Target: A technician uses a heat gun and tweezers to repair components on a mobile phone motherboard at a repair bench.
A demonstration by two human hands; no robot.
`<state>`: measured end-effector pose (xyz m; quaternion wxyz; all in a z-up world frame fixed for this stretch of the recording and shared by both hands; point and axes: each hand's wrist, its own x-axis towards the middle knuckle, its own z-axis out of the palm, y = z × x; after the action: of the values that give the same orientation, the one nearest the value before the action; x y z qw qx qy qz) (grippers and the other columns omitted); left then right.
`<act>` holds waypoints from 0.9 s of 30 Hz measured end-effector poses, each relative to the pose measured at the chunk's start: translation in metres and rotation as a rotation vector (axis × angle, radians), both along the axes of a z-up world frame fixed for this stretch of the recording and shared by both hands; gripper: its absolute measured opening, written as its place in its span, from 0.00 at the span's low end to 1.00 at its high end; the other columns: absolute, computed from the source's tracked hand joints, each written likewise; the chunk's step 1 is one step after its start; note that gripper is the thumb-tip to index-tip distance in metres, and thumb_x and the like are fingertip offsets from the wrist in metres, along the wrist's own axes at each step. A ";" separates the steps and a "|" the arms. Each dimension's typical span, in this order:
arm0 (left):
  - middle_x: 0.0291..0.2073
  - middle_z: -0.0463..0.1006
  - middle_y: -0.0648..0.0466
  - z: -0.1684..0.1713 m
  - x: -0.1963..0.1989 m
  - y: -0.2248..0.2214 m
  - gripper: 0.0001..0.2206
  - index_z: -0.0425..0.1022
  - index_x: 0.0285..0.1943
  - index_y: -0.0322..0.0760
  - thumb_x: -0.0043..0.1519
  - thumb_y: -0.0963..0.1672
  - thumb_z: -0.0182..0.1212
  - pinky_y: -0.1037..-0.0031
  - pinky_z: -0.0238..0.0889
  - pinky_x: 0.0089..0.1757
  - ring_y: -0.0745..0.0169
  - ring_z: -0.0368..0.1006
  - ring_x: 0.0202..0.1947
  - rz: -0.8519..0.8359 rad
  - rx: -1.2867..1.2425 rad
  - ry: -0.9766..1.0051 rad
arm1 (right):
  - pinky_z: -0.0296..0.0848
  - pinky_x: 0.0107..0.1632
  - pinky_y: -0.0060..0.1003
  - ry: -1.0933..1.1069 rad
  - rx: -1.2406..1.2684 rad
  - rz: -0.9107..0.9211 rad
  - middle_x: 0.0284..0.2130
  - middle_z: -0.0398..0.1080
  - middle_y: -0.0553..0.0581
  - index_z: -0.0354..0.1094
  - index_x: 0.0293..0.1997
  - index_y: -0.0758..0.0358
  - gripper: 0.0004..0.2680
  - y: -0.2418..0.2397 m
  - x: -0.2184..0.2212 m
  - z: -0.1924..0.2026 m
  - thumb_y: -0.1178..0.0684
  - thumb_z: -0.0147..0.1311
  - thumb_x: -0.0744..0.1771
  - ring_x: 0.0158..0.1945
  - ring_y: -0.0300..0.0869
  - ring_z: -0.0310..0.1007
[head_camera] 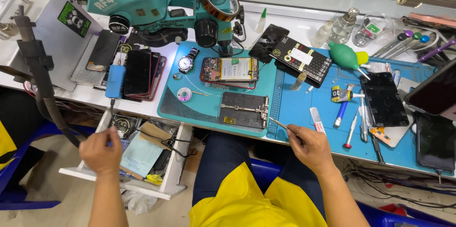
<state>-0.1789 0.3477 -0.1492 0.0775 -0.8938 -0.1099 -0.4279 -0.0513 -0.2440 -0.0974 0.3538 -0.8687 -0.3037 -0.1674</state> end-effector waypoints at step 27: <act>0.29 0.76 0.57 0.102 0.152 -0.246 0.03 0.82 0.42 0.42 0.66 0.43 0.64 0.71 0.66 0.33 0.60 0.72 0.36 -1.013 -0.074 0.261 | 0.68 0.21 0.35 0.104 0.101 -0.142 0.11 0.70 0.56 0.80 0.39 0.60 0.04 0.011 -0.003 0.010 0.60 0.61 0.64 0.14 0.44 0.69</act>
<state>-0.0268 0.1021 -0.0473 -0.1578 -0.8829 0.3314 -0.2929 -0.0544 -0.2325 -0.0876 0.3997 -0.8766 -0.2137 -0.1617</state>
